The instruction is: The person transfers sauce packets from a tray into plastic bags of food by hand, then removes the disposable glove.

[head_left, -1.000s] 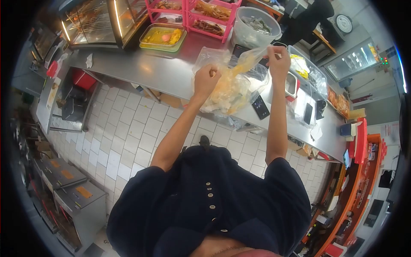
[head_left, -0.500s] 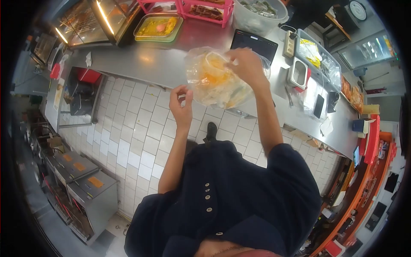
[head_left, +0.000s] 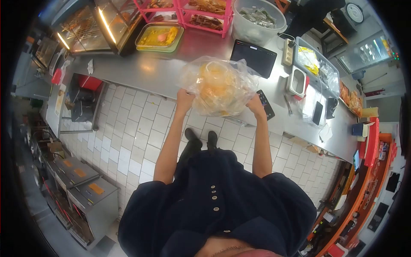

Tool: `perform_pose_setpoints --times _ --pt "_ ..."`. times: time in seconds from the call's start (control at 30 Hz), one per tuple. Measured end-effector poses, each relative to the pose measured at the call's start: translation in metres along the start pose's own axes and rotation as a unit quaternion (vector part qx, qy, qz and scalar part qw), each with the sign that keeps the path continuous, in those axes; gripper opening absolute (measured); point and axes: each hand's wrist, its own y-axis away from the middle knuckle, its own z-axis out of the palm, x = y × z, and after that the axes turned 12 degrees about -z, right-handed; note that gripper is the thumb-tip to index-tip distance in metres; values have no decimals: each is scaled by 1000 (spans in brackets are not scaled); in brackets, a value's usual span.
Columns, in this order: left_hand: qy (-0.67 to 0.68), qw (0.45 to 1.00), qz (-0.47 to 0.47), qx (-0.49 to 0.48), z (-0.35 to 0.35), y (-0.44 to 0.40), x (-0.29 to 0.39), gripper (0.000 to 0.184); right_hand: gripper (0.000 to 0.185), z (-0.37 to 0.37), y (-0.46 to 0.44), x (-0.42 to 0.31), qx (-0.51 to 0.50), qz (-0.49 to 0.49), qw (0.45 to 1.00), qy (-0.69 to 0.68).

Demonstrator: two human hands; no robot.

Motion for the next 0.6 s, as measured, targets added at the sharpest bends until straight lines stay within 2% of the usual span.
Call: perform_pose_setpoints --times 0.03,0.07,0.1,0.17,0.2,0.27,0.33,0.4,0.47,0.53,0.57,0.6 --pt "58 997 -15 39 -3 -4 1 36 62 2 -13 22 -33 -30 997 57" --pt "53 998 -14 32 -10 -8 10 36 52 6 -19 24 -65 -58 990 113" --pt "58 998 -6 34 -19 -12 19 35 52 8 -21 26 -56 -54 991 111" --pt "62 998 3 28 -35 -25 30 34 33 30 -25 -12 19 -15 992 122" --pt "81 996 17 15 -44 -34 31 33 33 40 -30 -18 26 -13 992 122" --pt "99 995 32 -4 -62 -42 41 32 25 59 -41 -24 102 -50 993 -35" --pt "-25 999 15 -12 -82 -43 49 33 22 70 -57 -22 104 -71 992 -17" --pt "-28 999 28 -26 -92 -37 46 33 21 78 -74 -22 99 -92 991 5" --pt "-27 998 35 -33 -96 -29 45 33 17 84 -89 -26 97 -162 965 180" --pt "-27 996 78 -32 -97 -14 43 33 18 93 -92 -30 105 -153 972 143" --pt "-17 997 68 -19 -99 -15 29 33 21 96 -95 -30 115 -146 977 105" --pt "-158 958 235 36 -100 -21 10 31 21 100 -98 -27 94 -147 979 108"
